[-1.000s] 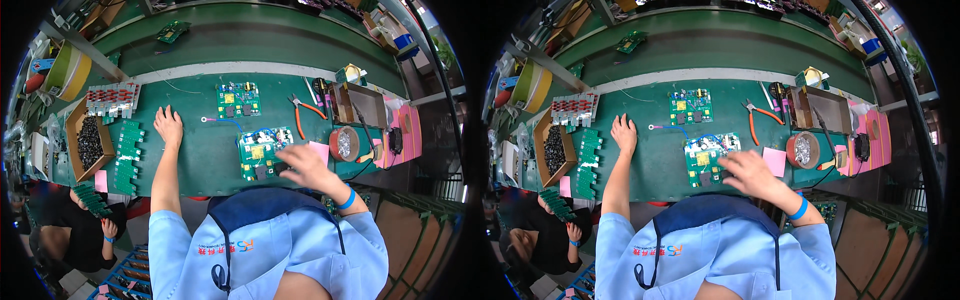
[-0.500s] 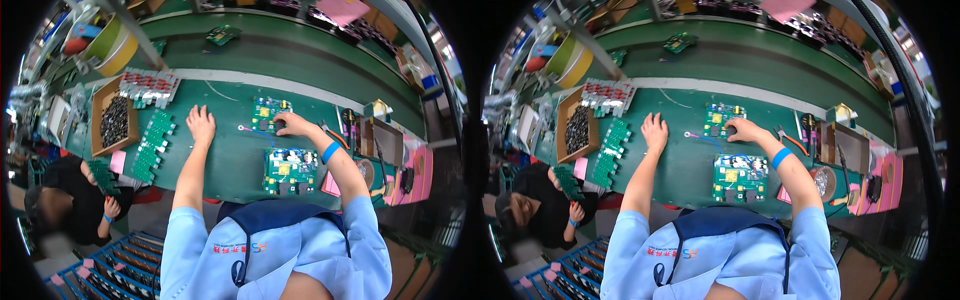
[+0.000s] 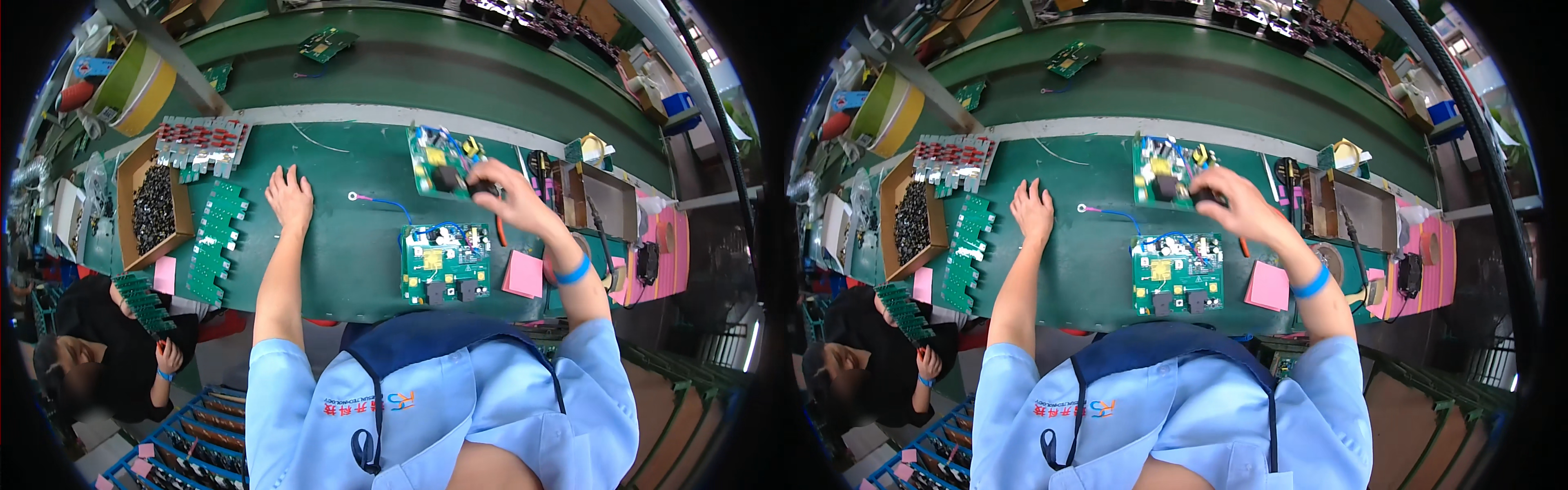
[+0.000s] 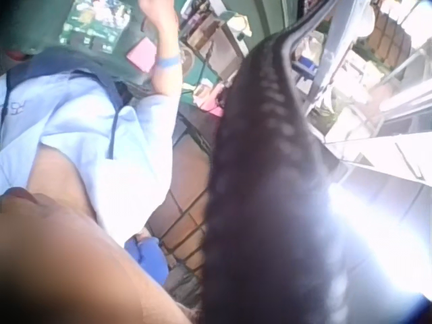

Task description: The person uses pliers to trim components on a green circuit board and then uses a soldering iron to solder connections. They handle multiple circuit boards, moving them between a workbench and a nearby rack.

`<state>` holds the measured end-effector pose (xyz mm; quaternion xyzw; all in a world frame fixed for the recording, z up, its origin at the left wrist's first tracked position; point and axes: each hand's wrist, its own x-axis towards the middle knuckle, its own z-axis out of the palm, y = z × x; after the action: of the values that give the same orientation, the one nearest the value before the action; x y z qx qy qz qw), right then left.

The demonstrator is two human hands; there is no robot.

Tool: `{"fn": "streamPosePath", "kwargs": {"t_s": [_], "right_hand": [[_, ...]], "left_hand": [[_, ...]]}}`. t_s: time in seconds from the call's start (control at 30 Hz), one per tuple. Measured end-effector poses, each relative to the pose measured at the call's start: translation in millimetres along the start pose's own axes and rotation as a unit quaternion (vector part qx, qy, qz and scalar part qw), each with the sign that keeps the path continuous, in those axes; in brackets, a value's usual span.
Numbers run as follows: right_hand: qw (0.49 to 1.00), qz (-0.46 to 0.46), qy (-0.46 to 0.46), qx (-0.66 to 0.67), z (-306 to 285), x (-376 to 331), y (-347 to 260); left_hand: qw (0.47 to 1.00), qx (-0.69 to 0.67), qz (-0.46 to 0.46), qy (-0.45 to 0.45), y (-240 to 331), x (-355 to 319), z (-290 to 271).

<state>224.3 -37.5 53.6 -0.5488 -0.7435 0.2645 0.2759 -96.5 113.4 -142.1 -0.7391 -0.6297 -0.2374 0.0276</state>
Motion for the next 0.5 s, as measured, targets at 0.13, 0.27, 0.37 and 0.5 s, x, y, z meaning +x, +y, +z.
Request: {"fn": "streamPosePath", "kwargs": {"t_s": [0.13, 0.27, 0.37, 0.5], "right_hand": [[0.993, -0.077, 0.010, -0.088, 3.3, -71.6, -48.5], [0.990, -0.087, 0.007, -0.114, 38.7, -102.7, -56.1], [0.979, -0.100, -0.009, -0.175, 52.2, -107.0, -54.9], [0.982, -0.079, -0.006, -0.170, 58.7, -109.0, -49.0]], "left_hand": [[1.000, 0.013, 0.006, -0.001, 0.1, 0.2, -2.3], [0.999, 0.030, 0.021, -0.020, 1.4, 4.6, 0.4], [0.998, -0.036, 0.015, -0.047, 10.4, 5.5, -12.8], [0.946, -0.315, 0.014, -0.075, 45.2, -47.5, -48.7]]}}
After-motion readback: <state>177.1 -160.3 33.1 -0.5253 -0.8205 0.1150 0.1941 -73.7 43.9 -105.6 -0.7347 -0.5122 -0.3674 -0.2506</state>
